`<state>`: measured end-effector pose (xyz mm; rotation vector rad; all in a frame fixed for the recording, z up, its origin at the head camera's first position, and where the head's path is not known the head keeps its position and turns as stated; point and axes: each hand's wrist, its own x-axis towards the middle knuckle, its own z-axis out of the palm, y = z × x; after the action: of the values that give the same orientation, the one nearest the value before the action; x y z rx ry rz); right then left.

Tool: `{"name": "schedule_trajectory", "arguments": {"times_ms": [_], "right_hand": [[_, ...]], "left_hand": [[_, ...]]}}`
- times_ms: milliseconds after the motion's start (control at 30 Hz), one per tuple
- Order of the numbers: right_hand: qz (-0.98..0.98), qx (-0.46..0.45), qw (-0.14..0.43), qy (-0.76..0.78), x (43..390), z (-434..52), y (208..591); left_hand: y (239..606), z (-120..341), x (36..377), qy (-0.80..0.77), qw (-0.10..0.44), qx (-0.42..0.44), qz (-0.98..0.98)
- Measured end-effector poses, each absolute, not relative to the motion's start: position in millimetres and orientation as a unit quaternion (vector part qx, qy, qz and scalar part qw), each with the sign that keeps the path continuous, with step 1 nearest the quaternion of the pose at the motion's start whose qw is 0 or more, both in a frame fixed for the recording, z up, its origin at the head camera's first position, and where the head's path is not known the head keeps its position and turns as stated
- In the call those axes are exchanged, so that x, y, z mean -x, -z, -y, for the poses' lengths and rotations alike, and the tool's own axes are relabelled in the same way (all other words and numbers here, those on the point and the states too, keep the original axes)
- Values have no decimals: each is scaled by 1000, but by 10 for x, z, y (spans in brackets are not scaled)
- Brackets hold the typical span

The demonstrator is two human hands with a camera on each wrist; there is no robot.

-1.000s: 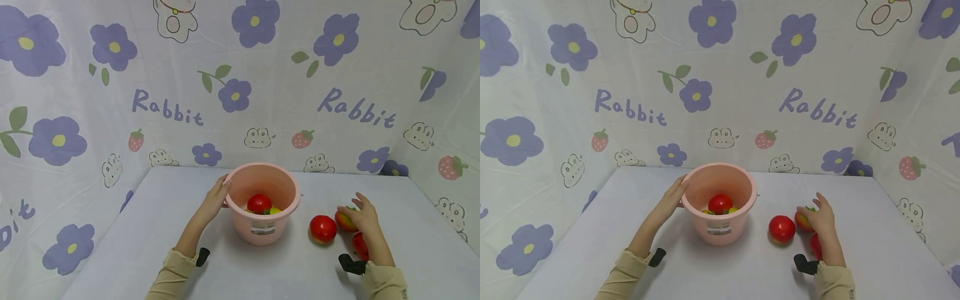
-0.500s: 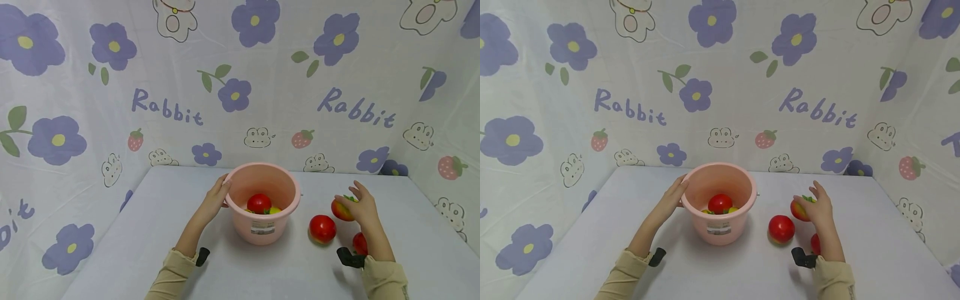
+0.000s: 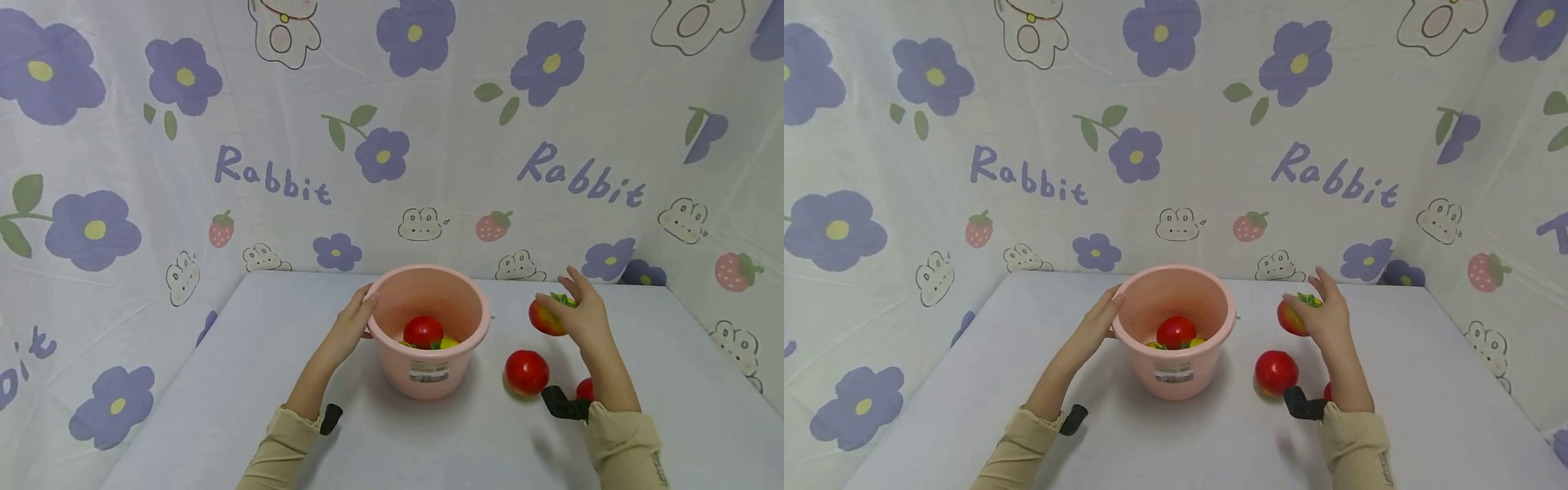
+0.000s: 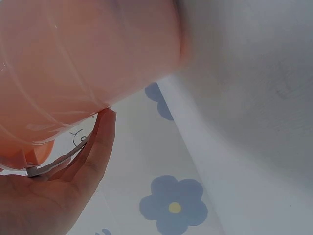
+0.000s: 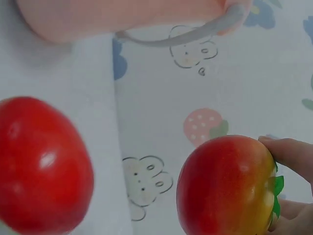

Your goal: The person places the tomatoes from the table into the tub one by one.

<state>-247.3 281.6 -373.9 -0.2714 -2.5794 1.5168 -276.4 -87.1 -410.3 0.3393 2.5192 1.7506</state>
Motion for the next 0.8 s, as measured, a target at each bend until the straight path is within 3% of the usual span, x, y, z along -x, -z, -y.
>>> {"name": "schedule_trajectory", "arguments": {"times_ms": [333, 800], "right_hand": [[841, 64, 113, -525, 2501, -2633, 3500], [829, 16, 129, -543, 2564, -2361, 3234]], "left_hand": [[4102, 863, 2752, -564, 28, -104, -819], [4088, 854, 2754, -558, 29, -101, -823]]}}
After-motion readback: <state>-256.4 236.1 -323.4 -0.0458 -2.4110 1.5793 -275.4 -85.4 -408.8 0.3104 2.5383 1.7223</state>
